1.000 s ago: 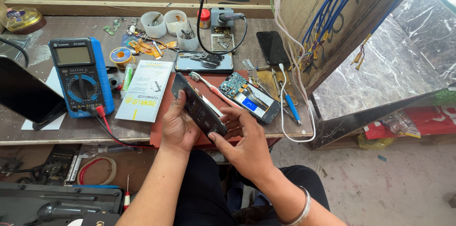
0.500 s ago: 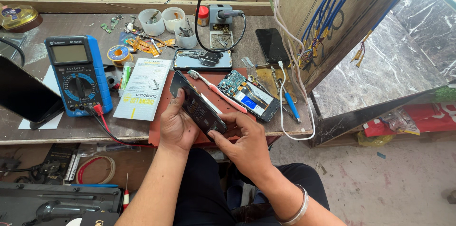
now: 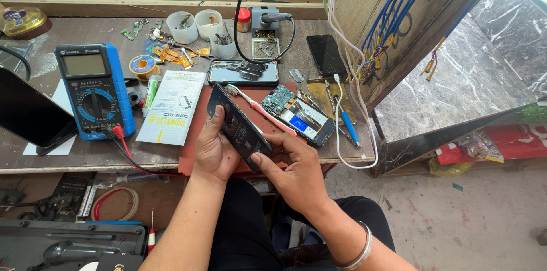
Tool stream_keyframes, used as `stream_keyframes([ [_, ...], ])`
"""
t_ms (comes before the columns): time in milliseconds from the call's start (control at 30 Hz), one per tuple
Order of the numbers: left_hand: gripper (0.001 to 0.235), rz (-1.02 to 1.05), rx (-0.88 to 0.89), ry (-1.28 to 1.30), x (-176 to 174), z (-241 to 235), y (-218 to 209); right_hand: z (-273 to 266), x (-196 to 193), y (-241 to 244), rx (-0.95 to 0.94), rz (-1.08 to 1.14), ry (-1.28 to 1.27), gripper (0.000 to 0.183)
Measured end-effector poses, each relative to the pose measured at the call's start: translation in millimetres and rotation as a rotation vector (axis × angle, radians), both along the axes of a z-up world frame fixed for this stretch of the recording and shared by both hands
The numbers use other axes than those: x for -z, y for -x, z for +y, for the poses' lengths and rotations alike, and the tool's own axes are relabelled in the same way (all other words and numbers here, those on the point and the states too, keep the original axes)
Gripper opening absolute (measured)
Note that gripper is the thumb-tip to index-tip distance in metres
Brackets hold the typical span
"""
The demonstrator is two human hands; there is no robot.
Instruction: The person wipes the back of a disassembled smartphone with a cloth, then handles a new screen assembly package and compares it to the phone. The person repeatedly aligns and presses the screen onto the phone chassis, then removes and repositions it multiple times.
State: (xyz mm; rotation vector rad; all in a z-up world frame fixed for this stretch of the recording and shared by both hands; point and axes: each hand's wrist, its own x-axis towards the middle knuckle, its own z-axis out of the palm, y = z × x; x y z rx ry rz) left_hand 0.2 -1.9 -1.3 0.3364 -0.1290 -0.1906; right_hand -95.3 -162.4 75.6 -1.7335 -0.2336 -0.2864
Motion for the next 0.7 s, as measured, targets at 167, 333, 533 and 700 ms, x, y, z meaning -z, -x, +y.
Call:
stream_keyframes([
  [167,0.026,-0.114,0.142,0.032,-3.4,0.2,1.7,2.6,-26.3,-1.6,-0.005,-0.11,0.042,0.034],
  [333,0.045,-0.135,0.32,0.055,-15.5,-2.2,7.0,11.4,-54.3,-13.2,-0.016,-0.102,0.188,0.038],
  [533,0.067,-0.091,0.208,-0.084,-21.7,-2.5,4.8,22.6,-66.0,-23.4,-0.03,-0.082,0.125,0.037],
  [700,0.058,-0.102,0.131,-0.102,-21.2,-2.7,3.7,23.4,-65.9,-25.5,-0.034,-0.099,0.109,0.038],
])
